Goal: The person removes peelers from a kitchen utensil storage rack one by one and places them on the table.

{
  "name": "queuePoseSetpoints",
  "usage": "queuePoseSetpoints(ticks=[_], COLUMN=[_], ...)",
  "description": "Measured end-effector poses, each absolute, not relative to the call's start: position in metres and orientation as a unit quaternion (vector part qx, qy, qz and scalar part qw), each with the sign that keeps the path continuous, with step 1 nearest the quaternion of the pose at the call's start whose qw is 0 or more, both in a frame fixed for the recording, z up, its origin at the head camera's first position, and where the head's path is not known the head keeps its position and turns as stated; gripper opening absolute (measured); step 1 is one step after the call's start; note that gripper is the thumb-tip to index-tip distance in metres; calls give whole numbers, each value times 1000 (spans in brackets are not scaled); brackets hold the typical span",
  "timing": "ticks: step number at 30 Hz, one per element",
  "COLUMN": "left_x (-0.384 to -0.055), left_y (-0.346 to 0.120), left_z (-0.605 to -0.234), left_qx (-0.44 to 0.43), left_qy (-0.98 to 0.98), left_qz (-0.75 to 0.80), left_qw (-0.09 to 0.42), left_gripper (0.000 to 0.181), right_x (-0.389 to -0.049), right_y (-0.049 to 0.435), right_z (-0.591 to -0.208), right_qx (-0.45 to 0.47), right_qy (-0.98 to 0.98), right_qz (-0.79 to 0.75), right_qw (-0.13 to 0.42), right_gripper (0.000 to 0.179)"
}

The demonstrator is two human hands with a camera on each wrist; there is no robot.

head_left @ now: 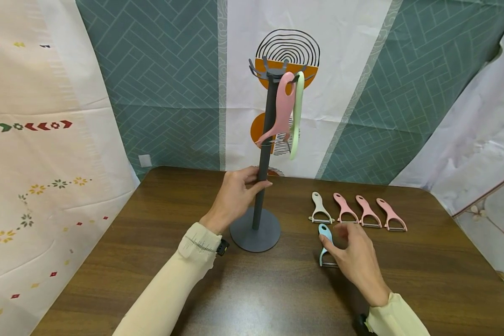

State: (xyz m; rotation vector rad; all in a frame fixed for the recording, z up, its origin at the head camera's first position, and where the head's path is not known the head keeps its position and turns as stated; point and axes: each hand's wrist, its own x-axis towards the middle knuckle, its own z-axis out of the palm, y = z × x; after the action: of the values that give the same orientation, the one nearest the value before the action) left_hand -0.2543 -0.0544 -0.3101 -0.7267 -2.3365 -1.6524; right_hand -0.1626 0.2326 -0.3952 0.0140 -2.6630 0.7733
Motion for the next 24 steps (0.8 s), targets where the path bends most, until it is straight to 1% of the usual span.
queuePoseSetpoints(ticks=[5, 14, 24], left_x=[-253, -254, -254], left_y=[-55, -55, -56], left_z=[-310, -309, -311], left_qx=[-247, -250, -253], left_qy=[-792, -793, -798], left_qz=[-551, -548, -538], left_qw=[92, 90, 100], left_gripper=[24, 22, 22], right_x=[-163, -168, -171], right_y=[230, 226, 223], right_z=[-393, -386, -379], right_qx=[11, 29, 56], right_qy=[-939, -925, -910], right_qz=[285, 305, 326], right_qw=[192, 226, 250], right_gripper=[43, 34, 34])
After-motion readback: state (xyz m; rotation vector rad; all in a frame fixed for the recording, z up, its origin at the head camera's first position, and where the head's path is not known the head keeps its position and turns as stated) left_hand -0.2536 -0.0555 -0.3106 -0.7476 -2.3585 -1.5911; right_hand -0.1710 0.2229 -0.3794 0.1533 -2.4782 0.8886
